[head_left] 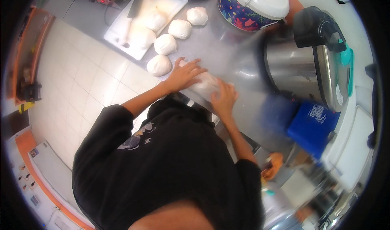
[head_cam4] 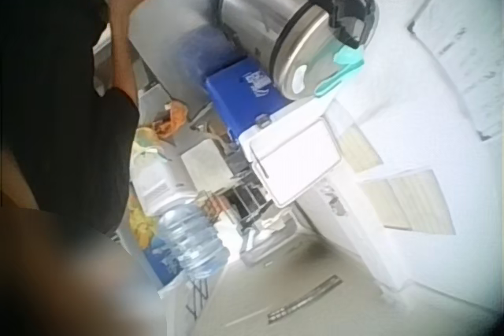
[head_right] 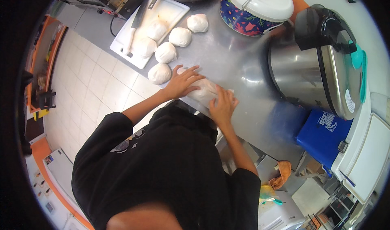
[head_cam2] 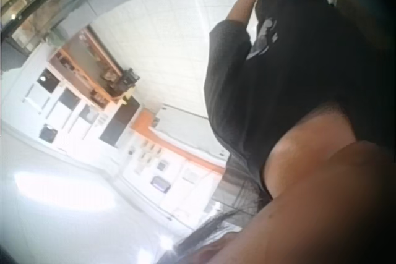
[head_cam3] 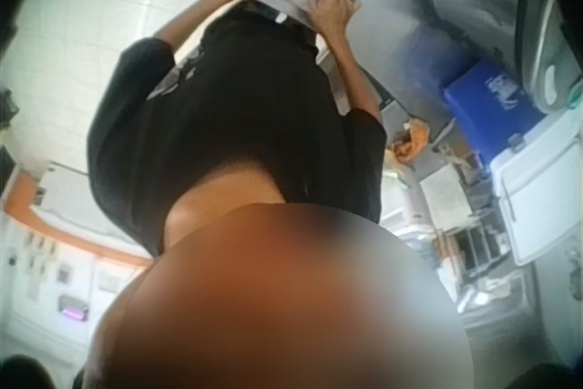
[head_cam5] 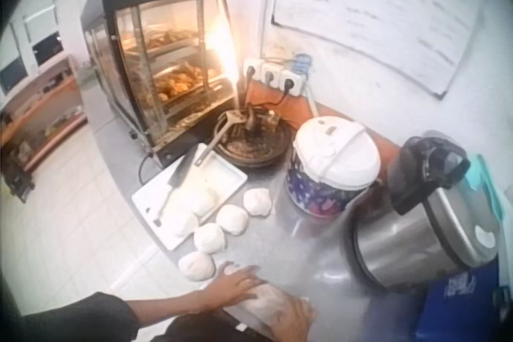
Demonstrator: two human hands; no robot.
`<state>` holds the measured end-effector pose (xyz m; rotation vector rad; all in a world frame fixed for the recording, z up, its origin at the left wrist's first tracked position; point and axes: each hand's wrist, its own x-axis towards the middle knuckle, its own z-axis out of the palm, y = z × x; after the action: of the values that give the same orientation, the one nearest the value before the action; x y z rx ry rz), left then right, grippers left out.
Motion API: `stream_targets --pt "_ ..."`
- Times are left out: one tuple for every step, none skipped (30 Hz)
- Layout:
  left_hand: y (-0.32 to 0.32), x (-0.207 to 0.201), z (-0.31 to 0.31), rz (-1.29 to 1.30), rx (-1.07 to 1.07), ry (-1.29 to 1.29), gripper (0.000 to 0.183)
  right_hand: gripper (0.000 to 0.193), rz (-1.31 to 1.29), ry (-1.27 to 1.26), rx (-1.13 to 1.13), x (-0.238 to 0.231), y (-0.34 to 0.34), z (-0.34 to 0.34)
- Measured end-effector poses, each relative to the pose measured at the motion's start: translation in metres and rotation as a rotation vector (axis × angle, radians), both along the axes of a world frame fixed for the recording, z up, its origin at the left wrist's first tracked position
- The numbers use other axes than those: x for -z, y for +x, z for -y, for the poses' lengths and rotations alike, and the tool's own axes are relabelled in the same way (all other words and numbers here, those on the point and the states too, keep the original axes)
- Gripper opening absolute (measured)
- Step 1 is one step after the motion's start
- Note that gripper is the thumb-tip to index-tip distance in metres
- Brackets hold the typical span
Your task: The person scoops cooked rice from a large cooker with a green scoop, places it on a cutting board, and shapes it into round balls by hand. The formed rice balls are placed in a row and then transferred into a cooler. The person also wipes the countertop with an orange cloth.
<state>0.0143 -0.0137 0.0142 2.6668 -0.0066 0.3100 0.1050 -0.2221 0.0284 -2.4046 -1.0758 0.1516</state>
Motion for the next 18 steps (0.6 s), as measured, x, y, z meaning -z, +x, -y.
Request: stream_targets --pt "0.005 -0.004 0.000 0.024 0.005 -0.012 0.047 0.042 0.007 -0.096 -0.004 -0.005 0.012 0.003" --pt "0.010 -0.008 -0.001 -0.034 0.060 -0.015 0.049 0.040 0.060 -0.150 -0.031 -0.009 0.025 0.006" --pt "0.016 -0.011 -0.002 -0.056 0.118 -0.016 0.051 0.037 -0.031 -0.192 -0.085 -0.013 0.039 0.007" --pt "0.021 -0.014 -0.003 -0.036 0.176 -0.023 0.054 0.035 -0.077 -0.194 -0.161 -0.015 0.053 0.007" --pt "0.025 -0.015 -0.002 -0.143 0.212 -0.004 0.055 0.032 -0.121 -0.235 -0.236 -0.016 0.066 0.008" --pt "0.030 -0.016 -0.003 -0.206 0.246 0.012 0.056 0.029 -0.272 -0.215 -0.242 -0.016 0.078 0.007" --pt "0.033 -0.016 -0.003 -0.276 0.279 0.035 0.057 0.026 -0.425 -0.233 -0.248 -0.015 0.090 0.007" --pt "0.034 -0.016 -0.003 -0.294 0.275 0.003 0.057 0.024 -0.557 -0.241 -0.251 -0.014 0.100 0.007" --pt "0.035 -0.015 -0.003 -0.318 0.271 -0.023 0.057 0.021 -0.597 -0.195 -0.253 -0.012 0.107 0.009" --pt "0.036 -0.014 -0.003 -0.344 0.267 -0.048 0.056 0.018 -0.615 -0.138 -0.254 -0.012 0.113 0.011" --pt "0.035 -0.012 -0.003 -0.337 0.252 -0.076 0.055 0.016 -0.635 -0.080 -0.255 -0.014 0.117 0.014" --pt "0.034 -0.011 -0.003 -0.330 0.236 -0.105 0.054 0.014 -0.632 -0.145 -0.234 -0.018 0.119 0.018" --pt "0.034 -0.010 -0.003 -0.333 0.214 -0.128 0.053 0.012 -0.627 -0.210 -0.216 -0.024 0.120 0.024" --pt "0.033 -0.008 -0.003 -0.325 0.206 -0.143 0.052 0.010 -0.621 -0.274 -0.202 -0.031 0.118 0.028" --pt "0.033 -0.007 -0.002 -0.327 0.194 -0.153 0.051 0.011 -0.474 -0.298 -0.301 -0.039 0.115 0.033" --pt "0.033 -0.007 -0.002 -0.346 0.184 -0.158 0.050 0.013 -0.330 -0.318 -0.398 -0.047 0.108 0.037" --pt "0.034 -0.006 -0.002 -0.373 0.180 -0.216 0.049 0.014 -0.188 -0.416 -0.464 -0.054 0.102 0.037" --pt "0.037 -0.005 -0.002 -0.409 0.178 -0.268 0.048 0.016 -0.193 -0.224 -0.422 -0.058 0.095 0.034"
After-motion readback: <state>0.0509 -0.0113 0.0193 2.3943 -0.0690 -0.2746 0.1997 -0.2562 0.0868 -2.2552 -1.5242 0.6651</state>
